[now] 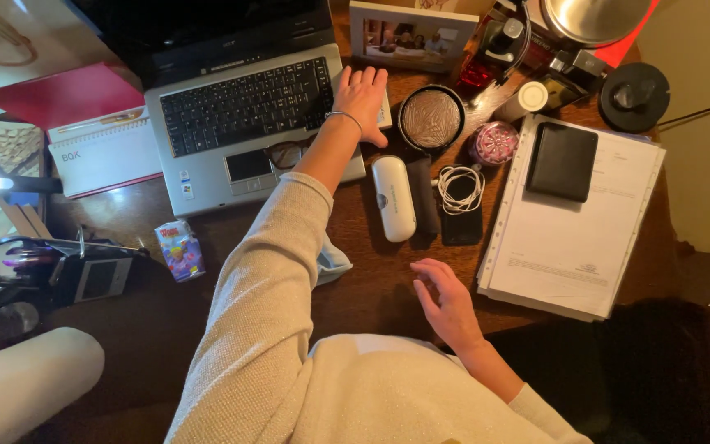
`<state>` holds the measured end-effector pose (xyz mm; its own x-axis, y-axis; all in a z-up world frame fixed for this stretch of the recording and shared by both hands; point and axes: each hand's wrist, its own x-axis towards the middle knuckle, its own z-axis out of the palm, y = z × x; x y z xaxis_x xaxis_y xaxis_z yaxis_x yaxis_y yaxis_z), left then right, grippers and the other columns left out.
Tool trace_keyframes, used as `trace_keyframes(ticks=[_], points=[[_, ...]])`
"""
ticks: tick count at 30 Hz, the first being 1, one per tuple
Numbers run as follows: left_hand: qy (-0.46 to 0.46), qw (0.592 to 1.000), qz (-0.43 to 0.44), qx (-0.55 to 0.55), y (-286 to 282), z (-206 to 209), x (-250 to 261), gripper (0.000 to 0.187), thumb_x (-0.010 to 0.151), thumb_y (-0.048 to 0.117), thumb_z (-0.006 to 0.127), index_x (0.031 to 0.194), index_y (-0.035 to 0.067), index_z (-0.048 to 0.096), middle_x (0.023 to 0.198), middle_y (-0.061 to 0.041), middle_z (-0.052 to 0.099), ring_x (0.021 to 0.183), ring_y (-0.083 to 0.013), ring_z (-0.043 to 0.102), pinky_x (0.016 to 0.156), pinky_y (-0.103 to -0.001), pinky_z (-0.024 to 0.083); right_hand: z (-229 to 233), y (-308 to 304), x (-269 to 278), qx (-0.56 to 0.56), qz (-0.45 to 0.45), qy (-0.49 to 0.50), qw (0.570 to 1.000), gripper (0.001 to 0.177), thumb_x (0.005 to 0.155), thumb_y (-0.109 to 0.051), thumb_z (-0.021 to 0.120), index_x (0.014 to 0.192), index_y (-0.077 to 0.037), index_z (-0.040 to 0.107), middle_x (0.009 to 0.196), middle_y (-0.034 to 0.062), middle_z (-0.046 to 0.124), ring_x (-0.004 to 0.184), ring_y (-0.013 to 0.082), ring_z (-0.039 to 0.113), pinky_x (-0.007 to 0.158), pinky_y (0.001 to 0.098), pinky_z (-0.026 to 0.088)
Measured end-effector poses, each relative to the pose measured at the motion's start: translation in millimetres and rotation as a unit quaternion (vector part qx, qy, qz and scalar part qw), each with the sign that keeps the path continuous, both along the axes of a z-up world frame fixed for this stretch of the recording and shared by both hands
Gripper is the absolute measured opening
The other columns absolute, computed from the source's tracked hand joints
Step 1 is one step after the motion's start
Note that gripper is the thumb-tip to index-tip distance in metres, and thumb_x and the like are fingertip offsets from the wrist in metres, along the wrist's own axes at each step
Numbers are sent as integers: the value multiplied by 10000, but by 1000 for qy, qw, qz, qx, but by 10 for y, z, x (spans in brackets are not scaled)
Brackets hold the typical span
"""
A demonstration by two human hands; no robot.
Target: Cleaning and organizing a cluttered desk by moving objects and wiping the surface with a cloth
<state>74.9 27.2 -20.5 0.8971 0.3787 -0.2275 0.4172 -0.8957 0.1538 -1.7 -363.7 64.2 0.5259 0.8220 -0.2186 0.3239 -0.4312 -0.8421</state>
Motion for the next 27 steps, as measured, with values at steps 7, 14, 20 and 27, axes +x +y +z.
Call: trace_keyframes(ticks=[7,14,20,27], points=[[29,999,6,-19,0,166,-114,1419,441,653,975,1518,58,268,1513,-152,351,1413,-349,325,1225,-589,47,-6,-43,46,-2,-5,21,1000,275,969,-118,616,1233,-104,692,1272,61,650,920,140,675,825,270,548],[-379,925,31,8,204,729,36,316,784,93,832,966,139,578,986,-22,595,889,-164,580,816,-285,508,0,-85,100,-13,-13,22,1000,269,969,-123,613,1221,-87,698,1248,57,662,930,143,664,841,282,534],[-271,960,-23,59,375,911,592,485,912,153,813,1357,155,621,1393,-83,634,1330,-307,502,1121,-546,283,27,-117,83,-16,-21,30,999,271,967,-123,611,1222,-100,701,1243,57,666,914,146,663,813,280,533],[-239,970,-44,-25,660,339,934,159,975,132,644,1085,219,720,1010,28,757,1035,-332,628,1121,-629,131,-66,-278,107,-7,-40,30,999,274,962,-124,615,1218,-84,703,1270,73,668,1036,171,675,975,299,509]])
